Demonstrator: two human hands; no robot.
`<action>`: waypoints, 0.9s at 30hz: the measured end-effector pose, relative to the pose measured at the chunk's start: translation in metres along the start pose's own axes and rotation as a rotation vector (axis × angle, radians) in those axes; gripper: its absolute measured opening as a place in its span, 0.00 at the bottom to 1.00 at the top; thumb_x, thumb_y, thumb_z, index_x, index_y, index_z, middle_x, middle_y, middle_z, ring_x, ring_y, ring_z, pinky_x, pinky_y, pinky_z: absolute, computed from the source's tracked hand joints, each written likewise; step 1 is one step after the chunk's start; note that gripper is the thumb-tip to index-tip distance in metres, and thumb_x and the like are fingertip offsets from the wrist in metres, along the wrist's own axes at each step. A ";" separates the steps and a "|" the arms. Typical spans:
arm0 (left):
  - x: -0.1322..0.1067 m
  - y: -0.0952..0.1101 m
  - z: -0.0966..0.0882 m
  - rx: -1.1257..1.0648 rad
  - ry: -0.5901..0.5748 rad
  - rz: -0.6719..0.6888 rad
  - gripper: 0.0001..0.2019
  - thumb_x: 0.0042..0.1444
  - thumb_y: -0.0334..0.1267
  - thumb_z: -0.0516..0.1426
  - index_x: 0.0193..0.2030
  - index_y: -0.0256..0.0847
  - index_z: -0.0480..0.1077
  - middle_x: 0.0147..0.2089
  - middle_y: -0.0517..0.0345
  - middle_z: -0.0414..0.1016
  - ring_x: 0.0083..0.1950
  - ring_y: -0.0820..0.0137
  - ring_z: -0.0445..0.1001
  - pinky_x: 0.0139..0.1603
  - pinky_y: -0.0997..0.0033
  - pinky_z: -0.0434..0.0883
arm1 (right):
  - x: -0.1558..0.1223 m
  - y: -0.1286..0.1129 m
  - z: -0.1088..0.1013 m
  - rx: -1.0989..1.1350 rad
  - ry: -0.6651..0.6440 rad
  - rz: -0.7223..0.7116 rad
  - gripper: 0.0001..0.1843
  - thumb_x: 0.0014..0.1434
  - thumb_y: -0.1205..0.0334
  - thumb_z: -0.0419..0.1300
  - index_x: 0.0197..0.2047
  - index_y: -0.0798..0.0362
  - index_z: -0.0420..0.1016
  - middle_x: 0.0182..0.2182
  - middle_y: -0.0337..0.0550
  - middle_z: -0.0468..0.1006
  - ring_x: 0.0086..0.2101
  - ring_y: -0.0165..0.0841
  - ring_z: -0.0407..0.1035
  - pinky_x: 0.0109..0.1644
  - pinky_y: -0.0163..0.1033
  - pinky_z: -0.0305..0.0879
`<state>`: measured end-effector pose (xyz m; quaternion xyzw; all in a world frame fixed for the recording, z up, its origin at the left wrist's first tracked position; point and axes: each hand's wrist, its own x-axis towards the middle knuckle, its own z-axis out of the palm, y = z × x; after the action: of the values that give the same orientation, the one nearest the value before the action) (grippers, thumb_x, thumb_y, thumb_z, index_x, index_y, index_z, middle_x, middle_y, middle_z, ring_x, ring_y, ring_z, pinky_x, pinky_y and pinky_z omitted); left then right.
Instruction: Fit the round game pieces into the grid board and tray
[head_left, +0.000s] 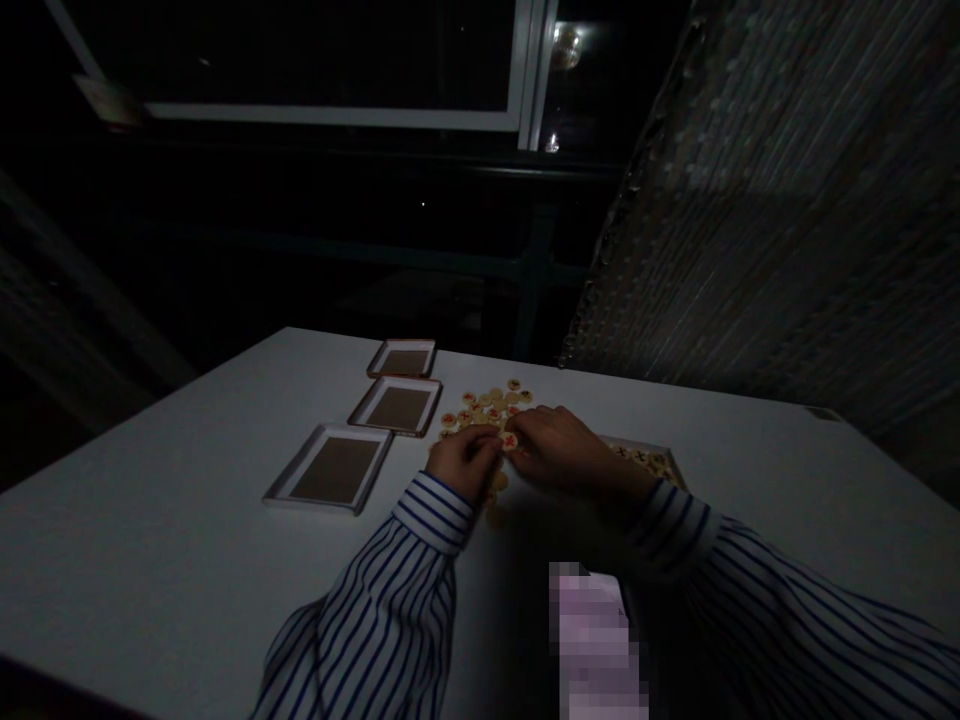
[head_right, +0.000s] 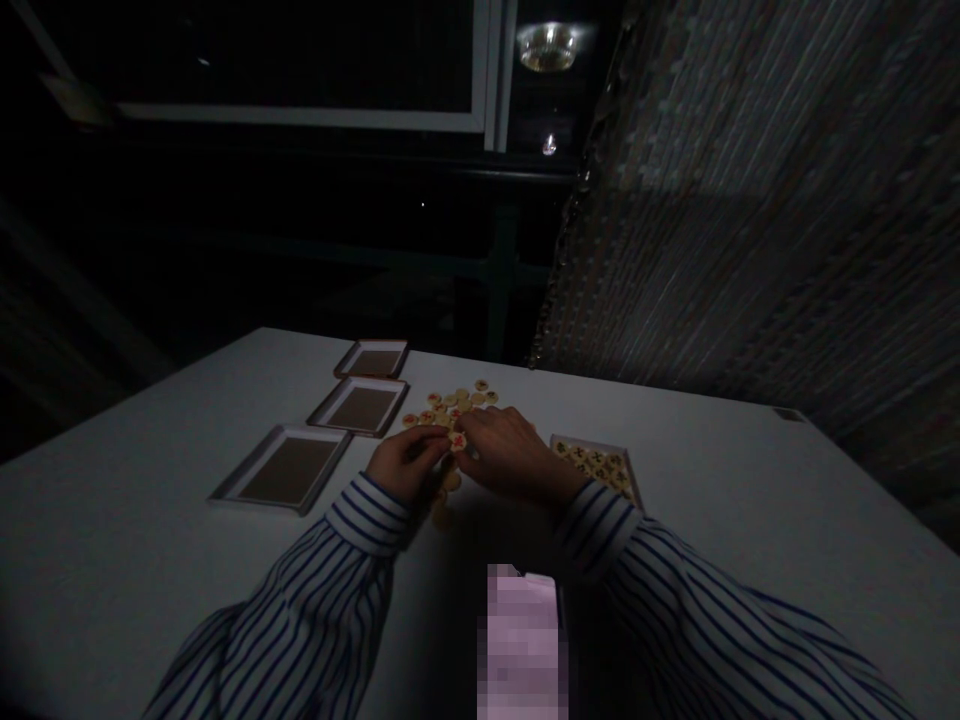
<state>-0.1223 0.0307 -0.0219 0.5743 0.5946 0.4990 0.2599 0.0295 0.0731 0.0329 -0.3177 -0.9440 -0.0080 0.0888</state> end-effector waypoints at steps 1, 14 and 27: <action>0.000 -0.001 0.001 -0.047 -0.006 -0.016 0.12 0.47 0.40 0.56 0.36 0.37 0.72 0.34 0.53 0.77 0.37 0.67 0.75 0.41 0.67 0.71 | -0.001 -0.001 -0.001 0.008 -0.005 0.006 0.14 0.55 0.57 0.51 0.42 0.56 0.66 0.38 0.48 0.72 0.38 0.36 0.64 0.42 0.39 0.53; -0.003 0.009 0.004 -0.334 -0.067 -0.121 0.13 0.42 0.41 0.60 0.34 0.35 0.72 0.29 0.54 0.77 0.32 0.68 0.75 0.34 0.70 0.72 | -0.019 -0.002 -0.009 0.094 0.055 0.028 0.13 0.55 0.57 0.52 0.42 0.55 0.67 0.36 0.45 0.73 0.39 0.35 0.64 0.42 0.38 0.54; -0.008 0.018 0.012 -0.357 0.039 -0.095 0.16 0.42 0.44 0.60 0.35 0.35 0.73 0.33 0.52 0.77 0.36 0.66 0.75 0.39 0.67 0.71 | -0.053 0.012 -0.023 0.204 0.167 0.166 0.18 0.54 0.56 0.53 0.46 0.55 0.67 0.37 0.44 0.73 0.38 0.33 0.66 0.42 0.38 0.57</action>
<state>-0.1027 0.0243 -0.0123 0.4807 0.5279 0.5947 0.3694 0.0823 0.0494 0.0458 -0.3821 -0.8997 0.0691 0.1993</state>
